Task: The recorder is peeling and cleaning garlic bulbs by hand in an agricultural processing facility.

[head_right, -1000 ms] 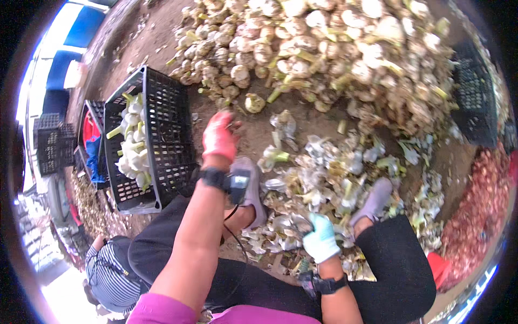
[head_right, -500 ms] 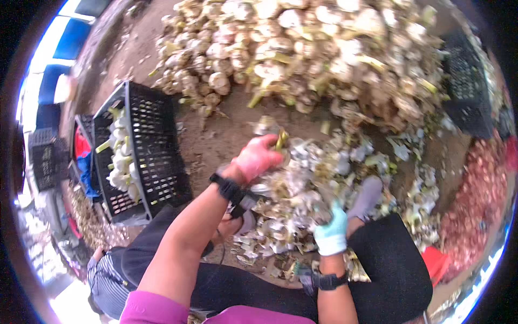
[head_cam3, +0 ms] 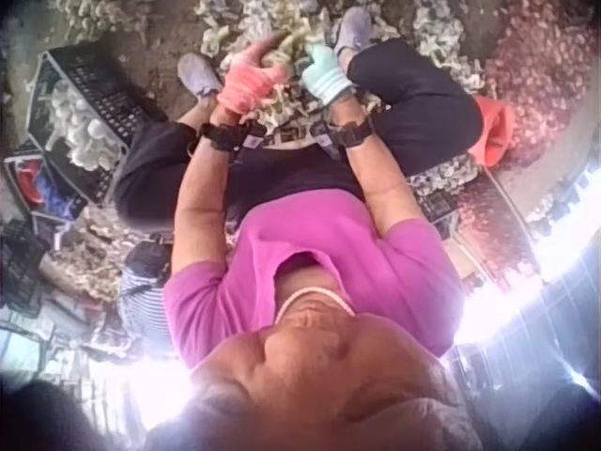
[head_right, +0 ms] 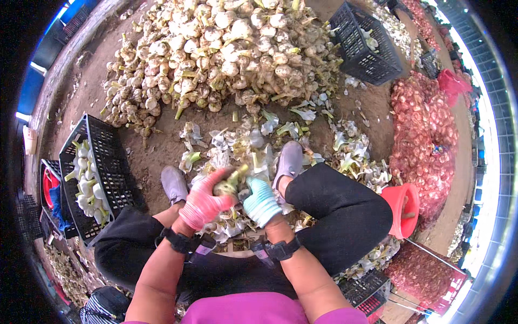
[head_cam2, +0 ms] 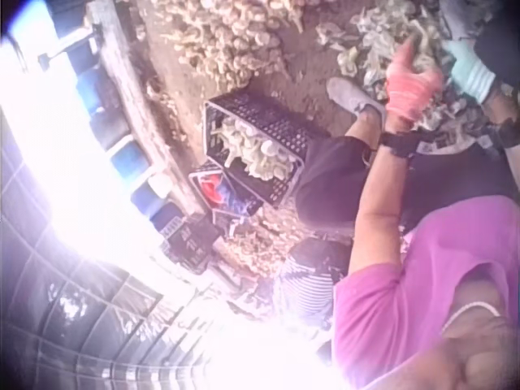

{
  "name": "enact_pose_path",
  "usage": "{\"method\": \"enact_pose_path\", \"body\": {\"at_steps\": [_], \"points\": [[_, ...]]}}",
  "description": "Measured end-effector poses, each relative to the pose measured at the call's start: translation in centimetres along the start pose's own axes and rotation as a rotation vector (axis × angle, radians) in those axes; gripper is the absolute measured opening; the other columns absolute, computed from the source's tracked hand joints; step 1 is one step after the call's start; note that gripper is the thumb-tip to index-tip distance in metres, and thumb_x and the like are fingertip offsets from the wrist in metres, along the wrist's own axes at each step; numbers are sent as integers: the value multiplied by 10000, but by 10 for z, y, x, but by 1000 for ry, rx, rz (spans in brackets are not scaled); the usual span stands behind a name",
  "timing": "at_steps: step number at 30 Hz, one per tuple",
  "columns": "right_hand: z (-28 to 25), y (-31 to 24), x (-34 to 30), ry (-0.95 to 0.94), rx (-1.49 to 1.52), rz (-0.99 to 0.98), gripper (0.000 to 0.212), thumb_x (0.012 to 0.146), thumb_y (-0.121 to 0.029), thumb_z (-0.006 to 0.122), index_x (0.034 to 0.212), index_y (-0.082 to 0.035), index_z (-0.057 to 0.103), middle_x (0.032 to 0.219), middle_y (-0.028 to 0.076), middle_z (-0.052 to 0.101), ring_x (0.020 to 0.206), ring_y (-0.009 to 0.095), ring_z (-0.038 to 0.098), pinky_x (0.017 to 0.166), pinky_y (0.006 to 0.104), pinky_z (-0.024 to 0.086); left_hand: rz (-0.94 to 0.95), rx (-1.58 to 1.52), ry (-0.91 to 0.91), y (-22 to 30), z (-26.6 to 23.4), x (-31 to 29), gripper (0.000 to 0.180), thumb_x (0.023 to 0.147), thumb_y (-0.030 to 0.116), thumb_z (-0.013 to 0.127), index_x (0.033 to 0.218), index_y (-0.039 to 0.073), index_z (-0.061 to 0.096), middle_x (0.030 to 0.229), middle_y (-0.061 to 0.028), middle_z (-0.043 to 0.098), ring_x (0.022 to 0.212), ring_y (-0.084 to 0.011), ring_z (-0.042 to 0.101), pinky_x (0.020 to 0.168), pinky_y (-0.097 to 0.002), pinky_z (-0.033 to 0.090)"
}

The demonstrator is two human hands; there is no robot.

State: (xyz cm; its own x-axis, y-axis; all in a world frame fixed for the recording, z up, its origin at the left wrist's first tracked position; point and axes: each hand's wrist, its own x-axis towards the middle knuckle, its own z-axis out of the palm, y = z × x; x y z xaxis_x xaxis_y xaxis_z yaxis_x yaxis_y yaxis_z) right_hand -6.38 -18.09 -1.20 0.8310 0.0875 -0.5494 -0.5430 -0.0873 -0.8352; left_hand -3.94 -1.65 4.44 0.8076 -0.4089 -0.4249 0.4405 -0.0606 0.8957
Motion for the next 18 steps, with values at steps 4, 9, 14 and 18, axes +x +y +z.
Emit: {"method": "enact_pose_path", "body": {"at_steps": [4,9,14,18], "points": [[-1,-7,-18,28,379,57,180,783,-18,443,925,-8,552,732,23,564,635,115,523,564,235,418,126,69,-9,7,6,-12,653,662,78,642,1250,3,367,1107,-46,487,973,-111,463,851,-228,371],[10,-50,-48,114,-412,-348,177,723,-47,504,887,5,543,721,120,585,653,233,567,603,302,445,125,92,-106,-7,7,-24,701,661,98,644,1276,-2,321,1147,-55,462,1005,-115,445,861,-232,360],[10,-50,-51,-12,-465,-388,175,761,-23,480,917,-5,558,755,59,602,661,115,556,588,249,442,30,-201,-159,-3,2,-38,715,656,96,632,1279,-25,302,1177,-71,450,1031,-134,449,870,-234,357],[15,-44,-53,-8,-158,-280,202,776,-8,455,954,4,550,736,8,573,619,83,509,550,214,431,-7,-250,-178,-2,-9,-41,733,642,108,638,1280,-21,302,1221,-72,420,1092,-144,407,917,-252,318]]}}
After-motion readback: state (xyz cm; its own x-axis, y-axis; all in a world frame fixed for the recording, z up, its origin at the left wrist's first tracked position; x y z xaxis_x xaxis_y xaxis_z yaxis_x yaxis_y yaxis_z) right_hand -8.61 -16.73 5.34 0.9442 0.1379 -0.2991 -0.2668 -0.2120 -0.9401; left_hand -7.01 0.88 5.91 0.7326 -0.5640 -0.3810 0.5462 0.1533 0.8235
